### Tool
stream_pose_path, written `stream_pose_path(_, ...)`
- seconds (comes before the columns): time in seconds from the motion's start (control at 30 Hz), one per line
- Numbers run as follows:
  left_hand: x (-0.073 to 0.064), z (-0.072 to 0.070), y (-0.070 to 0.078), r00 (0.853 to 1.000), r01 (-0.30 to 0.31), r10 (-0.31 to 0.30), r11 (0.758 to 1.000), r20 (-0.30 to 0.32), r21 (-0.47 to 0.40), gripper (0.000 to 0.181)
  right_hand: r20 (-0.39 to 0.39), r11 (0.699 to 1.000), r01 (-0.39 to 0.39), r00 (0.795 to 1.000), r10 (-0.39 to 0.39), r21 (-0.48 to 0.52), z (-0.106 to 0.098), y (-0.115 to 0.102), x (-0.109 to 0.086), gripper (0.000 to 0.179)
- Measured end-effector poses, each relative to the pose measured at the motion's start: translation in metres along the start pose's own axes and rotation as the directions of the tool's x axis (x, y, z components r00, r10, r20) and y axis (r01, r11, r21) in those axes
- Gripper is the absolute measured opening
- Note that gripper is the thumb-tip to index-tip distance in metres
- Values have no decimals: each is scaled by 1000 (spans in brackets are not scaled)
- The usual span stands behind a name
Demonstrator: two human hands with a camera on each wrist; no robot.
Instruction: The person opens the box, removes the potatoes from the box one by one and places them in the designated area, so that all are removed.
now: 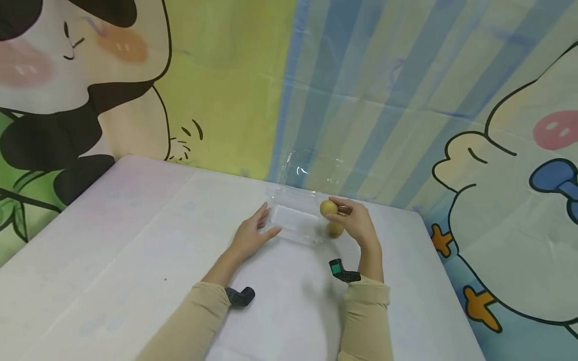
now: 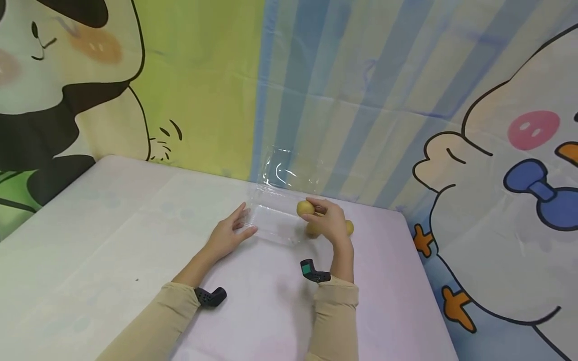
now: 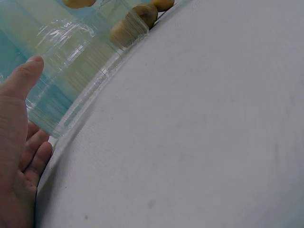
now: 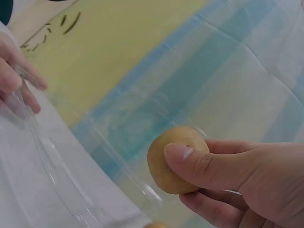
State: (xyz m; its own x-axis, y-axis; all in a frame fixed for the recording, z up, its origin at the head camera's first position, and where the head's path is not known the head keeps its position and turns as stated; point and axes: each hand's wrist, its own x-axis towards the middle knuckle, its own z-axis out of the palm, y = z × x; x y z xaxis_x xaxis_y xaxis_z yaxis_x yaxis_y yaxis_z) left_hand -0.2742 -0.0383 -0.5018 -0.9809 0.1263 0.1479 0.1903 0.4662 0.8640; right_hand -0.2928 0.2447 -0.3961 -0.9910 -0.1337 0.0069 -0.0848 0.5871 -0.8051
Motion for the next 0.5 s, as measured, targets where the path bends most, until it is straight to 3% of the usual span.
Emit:
stream_pose_path(0.27, 0, -2, 1, 1000, 8, -8, 1000, 10, -5, 93, -79, 989, -148, 986, 150, 28, -21, 33, -17, 55)
stream_pose_path(0.5, 0, -1, 1, 1000, 0, 0, 1000, 5, -3, 93, -92, 981, -181, 980, 174, -67, -28, 58, -23, 59)
